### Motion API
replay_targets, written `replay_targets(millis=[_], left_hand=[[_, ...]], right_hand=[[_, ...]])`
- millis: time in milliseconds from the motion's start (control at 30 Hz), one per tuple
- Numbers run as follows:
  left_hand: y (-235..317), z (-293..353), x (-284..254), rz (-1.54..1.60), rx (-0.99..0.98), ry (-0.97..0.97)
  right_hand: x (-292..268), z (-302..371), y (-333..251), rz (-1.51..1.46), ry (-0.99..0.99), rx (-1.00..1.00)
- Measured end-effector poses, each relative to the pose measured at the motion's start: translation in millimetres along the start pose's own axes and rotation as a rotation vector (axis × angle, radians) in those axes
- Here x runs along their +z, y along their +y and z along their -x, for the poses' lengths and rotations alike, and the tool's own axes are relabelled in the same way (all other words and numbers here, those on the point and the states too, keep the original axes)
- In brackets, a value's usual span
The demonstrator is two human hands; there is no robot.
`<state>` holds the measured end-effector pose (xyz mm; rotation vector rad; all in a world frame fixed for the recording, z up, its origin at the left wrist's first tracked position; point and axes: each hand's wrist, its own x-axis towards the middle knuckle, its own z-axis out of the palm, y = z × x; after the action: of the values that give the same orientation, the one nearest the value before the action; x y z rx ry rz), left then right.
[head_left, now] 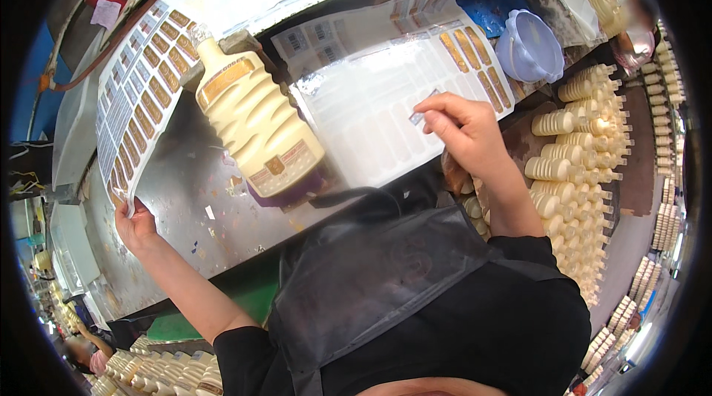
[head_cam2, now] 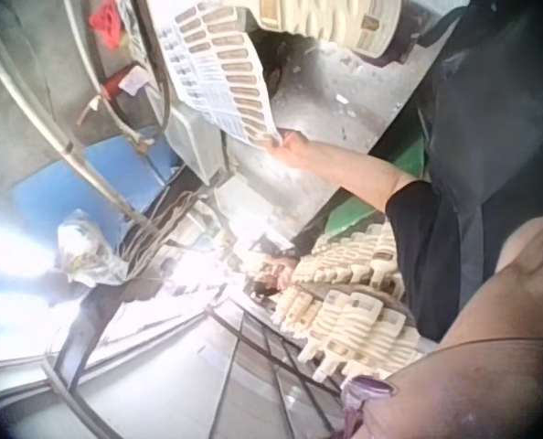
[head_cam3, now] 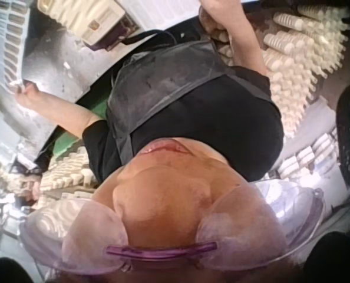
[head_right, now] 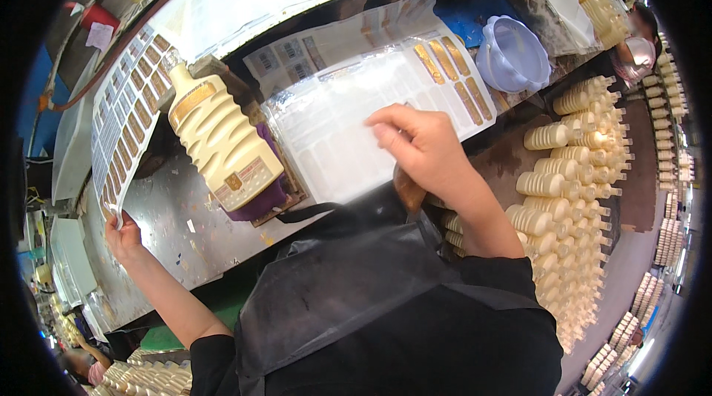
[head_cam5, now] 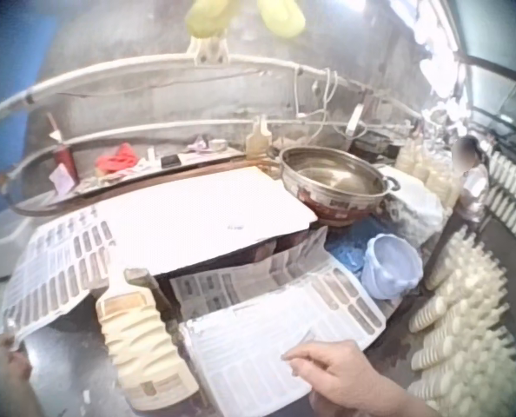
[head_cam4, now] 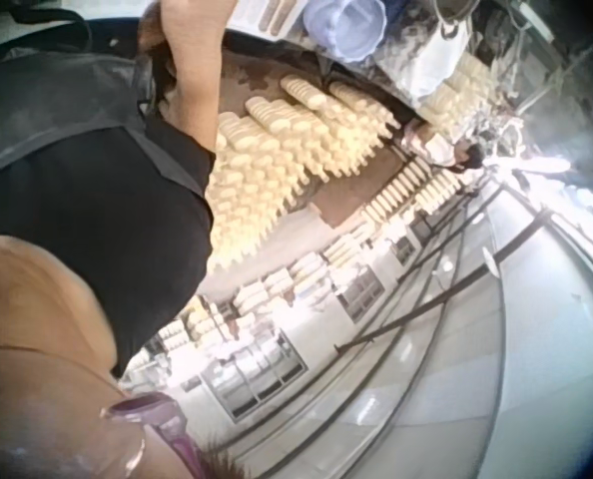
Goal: The person applies labels to cream-colored plastic bottles. They peel labels from a sheet, position them on the bottle, and smooth them down. The person handles multiple bottles and label sheets on a metal work surface.
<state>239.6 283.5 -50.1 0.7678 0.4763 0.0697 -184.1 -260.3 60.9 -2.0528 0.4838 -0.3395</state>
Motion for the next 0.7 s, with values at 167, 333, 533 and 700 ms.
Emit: replay_targets(millis=[167, 333, 533, 700], left_hand=[[12.2, -15.6, -0.9, 0.038, 0.012, -0.053], [15.3, -28.0, -3.4, 0.041, -0.003, -0.093], [19.0, -39.6, -1.9, 0.065, -0.052, -0.045], [22.1, -47.3, 1.5, 0.097, -0.115, -0.074]], right_hand=[[10.4, -9.6, -4.4, 0.025, -0.101, -0.089], [22.5, -9.2, -9.3, 0.089, -0.172, -0.219], [0.1, 4.2, 0.5, 0.116, -0.047, -0.002], [-10.9, 13.5, 8.7, 0.049, 0.112, 0.074]])
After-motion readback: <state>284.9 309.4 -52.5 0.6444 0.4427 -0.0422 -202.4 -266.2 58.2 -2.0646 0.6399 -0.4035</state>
